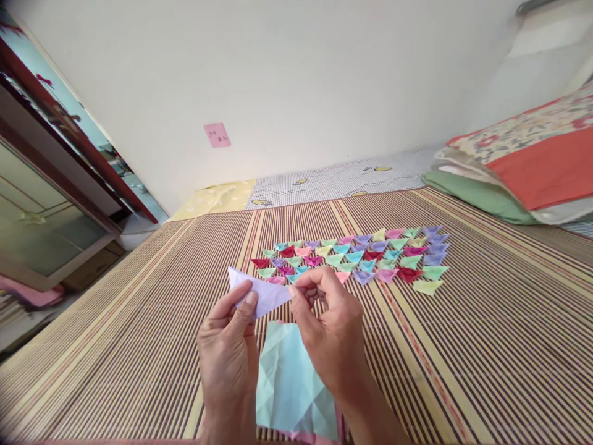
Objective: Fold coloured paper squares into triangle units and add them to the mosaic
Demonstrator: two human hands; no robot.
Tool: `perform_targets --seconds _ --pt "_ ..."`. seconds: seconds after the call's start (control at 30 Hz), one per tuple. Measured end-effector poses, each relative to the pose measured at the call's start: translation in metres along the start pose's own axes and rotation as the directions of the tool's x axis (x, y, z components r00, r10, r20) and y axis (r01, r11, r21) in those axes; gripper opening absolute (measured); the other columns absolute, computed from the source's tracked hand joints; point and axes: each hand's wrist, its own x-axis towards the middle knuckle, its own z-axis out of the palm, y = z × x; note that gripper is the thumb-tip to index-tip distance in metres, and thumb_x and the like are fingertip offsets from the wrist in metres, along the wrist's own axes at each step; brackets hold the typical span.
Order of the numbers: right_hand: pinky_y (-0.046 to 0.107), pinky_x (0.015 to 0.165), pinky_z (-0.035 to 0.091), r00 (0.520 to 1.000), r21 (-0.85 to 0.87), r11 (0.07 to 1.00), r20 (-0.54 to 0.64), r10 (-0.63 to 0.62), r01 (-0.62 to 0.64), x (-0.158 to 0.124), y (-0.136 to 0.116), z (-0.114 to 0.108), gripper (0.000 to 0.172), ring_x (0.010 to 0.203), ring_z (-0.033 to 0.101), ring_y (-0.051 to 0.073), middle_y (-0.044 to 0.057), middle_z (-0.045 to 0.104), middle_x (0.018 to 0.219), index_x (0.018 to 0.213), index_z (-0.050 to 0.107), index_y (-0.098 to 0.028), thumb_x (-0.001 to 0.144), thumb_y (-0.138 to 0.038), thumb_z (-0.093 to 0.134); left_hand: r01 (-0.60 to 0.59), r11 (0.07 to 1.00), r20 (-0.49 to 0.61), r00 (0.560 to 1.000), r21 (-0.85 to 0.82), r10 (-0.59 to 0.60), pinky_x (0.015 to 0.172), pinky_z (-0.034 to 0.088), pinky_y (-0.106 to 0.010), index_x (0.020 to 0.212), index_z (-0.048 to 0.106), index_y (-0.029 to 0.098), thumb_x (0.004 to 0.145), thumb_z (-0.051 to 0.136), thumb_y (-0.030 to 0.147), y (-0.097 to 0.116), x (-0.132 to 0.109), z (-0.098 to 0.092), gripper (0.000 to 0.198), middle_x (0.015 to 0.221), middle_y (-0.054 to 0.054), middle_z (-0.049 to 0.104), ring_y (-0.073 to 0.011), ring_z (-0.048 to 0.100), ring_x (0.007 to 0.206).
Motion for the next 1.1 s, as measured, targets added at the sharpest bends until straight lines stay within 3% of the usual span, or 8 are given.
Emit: perform_targets --seconds 0.33,0.43,0.53,0.67,0.77,0.9,0.97,1.1 --pt "0.030 0.071 0.053 0.971 -0.018 1.000 0.239 0.009 -0.005 0.012 -0.005 -0.011 0.012 0.080 0.067 0.018 0.002 0.071 0.088 0.100 0.074 -0.021 0.096 -0.031 0.068 -0.110 0.921 0.205 0.978 0.373 0.034 0.067 0.059 -0.020 0.104 0.084 0.024 0.080 0.087 0.028 0.001 -0.010 -0.005 0.024 0.090 -0.002 0.081 -0.0145 0.073 0.077" --pt "0.028 0.068 0.050 0.973 0.007 1.000 0.231 0.004 -0.006 0.011 -0.006 -0.008 0.011 0.077 0.065 0.016 0.001 0.069 0.084 0.091 0.073 -0.021 0.097 -0.024 0.065 -0.044 0.954 0.270 0.962 0.295 -0.039 0.077 0.062 -0.026 0.131 0.073 0.026 0.083 0.084 0.025 0.003 -0.013 0.001 0.049 0.104 -0.006 0.082 -0.0180 0.077 0.087" --pt "0.027 0.067 0.048 0.979 0.017 1.000 0.204 -0.019 0.016 0.009 -0.006 -0.007 0.016 0.075 0.063 0.015 0.000 0.068 0.082 0.086 0.070 -0.021 0.099 -0.022 0.062 0.038 0.971 0.267 0.958 0.235 -0.102 0.081 0.064 -0.031 0.156 0.048 0.026 0.083 0.084 0.025 0.006 -0.016 0.005 0.081 0.106 -0.009 0.082 -0.0208 0.079 0.089" --pt "0.027 0.068 0.048 0.975 0.021 0.999 0.217 -0.044 0.040 0.009 -0.006 -0.007 0.012 0.076 0.062 0.015 -0.001 0.066 0.081 0.086 0.069 -0.021 0.097 -0.022 0.064 0.050 0.973 0.261 0.959 0.227 -0.110 0.088 0.063 -0.035 0.161 0.037 0.025 0.085 0.083 0.023 0.009 -0.017 0.008 0.089 0.108 -0.009 0.082 -0.0219 0.079 0.095" --pt "0.026 0.065 0.046 0.979 0.005 1.000 0.203 -0.027 0.026 0.009 -0.006 -0.006 0.017 0.070 0.059 0.014 -0.002 0.063 0.076 0.080 0.066 -0.020 0.096 -0.022 0.063 0.073 0.975 0.260 0.957 0.210 -0.127 0.084 0.063 -0.033 0.152 0.049 0.025 0.083 0.084 0.023 0.008 -0.017 0.008 0.077 0.105 -0.008 0.082 -0.0213 0.079 0.093" --pt "0.026 0.060 0.044 0.991 -0.009 0.999 0.125 0.053 -0.052 0.010 -0.003 -0.007 0.019 0.062 0.055 0.013 -0.003 0.060 0.069 0.079 0.063 -0.021 0.097 -0.028 0.063 0.117 0.967 0.295 0.938 0.225 -0.182 0.071 0.061 -0.026 0.092 0.078 0.018 0.077 0.088 0.024 0.001 -0.011 0.006 0.020 0.081 -0.004 0.080 -0.0161 0.075 0.072" --pt "0.026 0.059 0.044 0.992 -0.005 0.996 0.091 0.084 -0.083 0.010 -0.001 -0.009 0.019 0.060 0.055 0.013 -0.003 0.060 0.068 0.079 0.064 -0.021 0.095 -0.030 0.064 0.139 0.957 0.305 0.928 0.254 -0.215 0.062 0.058 -0.022 0.073 0.076 0.016 0.076 0.088 0.026 -0.001 -0.009 0.006 0.016 0.068 -0.002 0.076 -0.0136 0.070 0.062" --pt "0.026 0.054 0.043 0.986 0.012 0.988 0.059 0.153 -0.154 0.011 0.004 -0.011 0.021 0.058 0.054 0.013 -0.002 0.061 0.068 0.079 0.065 -0.020 0.094 -0.035 0.065 0.117 0.945 0.309 0.926 0.306 -0.214 0.059 0.053 -0.021 0.072 0.077 0.018 0.079 0.085 0.030 -0.001 -0.010 0.004 0.017 0.066 -0.002 0.075 -0.0133 0.067 0.062"
